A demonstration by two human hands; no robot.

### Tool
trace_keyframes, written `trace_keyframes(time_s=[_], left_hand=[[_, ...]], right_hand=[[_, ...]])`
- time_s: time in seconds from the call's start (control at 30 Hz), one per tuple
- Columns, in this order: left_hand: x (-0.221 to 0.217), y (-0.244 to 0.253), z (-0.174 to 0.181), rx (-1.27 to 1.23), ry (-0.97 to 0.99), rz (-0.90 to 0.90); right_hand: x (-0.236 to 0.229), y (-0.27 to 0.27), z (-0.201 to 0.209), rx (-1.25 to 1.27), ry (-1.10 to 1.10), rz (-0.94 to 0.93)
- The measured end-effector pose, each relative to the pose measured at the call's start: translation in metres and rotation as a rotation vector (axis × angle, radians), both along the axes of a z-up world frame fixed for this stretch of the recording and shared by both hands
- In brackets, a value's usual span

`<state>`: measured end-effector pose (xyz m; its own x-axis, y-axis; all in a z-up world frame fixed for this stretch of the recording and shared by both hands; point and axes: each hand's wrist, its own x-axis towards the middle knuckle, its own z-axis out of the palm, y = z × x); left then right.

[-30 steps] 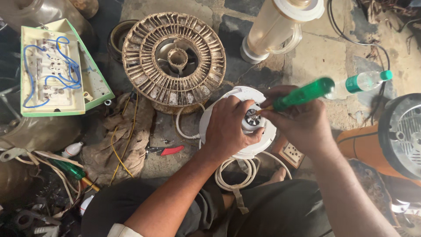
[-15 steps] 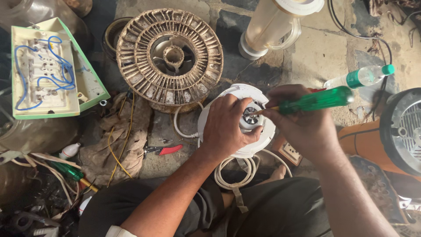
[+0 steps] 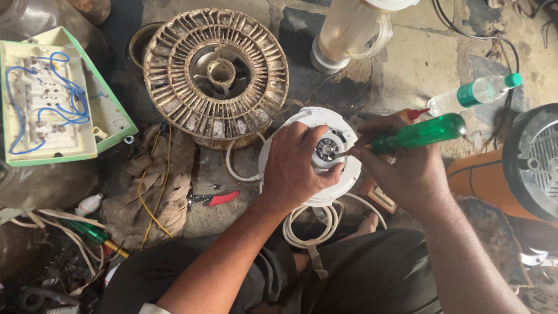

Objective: The person sits on the floor and repairs a white electrical appliance, likely a fan motor. They use a screwdriver to remove screws from the casing and then use pliers to adjust internal components and wires.

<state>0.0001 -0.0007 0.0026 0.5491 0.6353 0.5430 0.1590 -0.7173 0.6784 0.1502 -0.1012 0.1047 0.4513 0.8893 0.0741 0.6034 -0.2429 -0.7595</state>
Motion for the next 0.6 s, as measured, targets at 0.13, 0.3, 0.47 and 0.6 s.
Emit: trace_keyframes(time_s=[0.13,0.3,0.47,0.6], left_hand=[[0.002,0.001,-0.002,0.001,0.004,-0.019],[0.002,0.0,-0.004,0.042,-0.019,-0.016],[0.002,0.0,-0.004,0.044,-0.016,-0.021],[0.003,0.0,-0.005,0.02,0.009,-0.029]], right_hand=[[-0.004,0.002,0.008,-0.062,-0.236,0.003],[-0.012,0.009,0.003,0.019,-0.353,0.054],[-0.024,0.011,0.015,0.21,-0.039,0.04],[-0.033,0.003,0.045,0.614,0.321,0.024]])
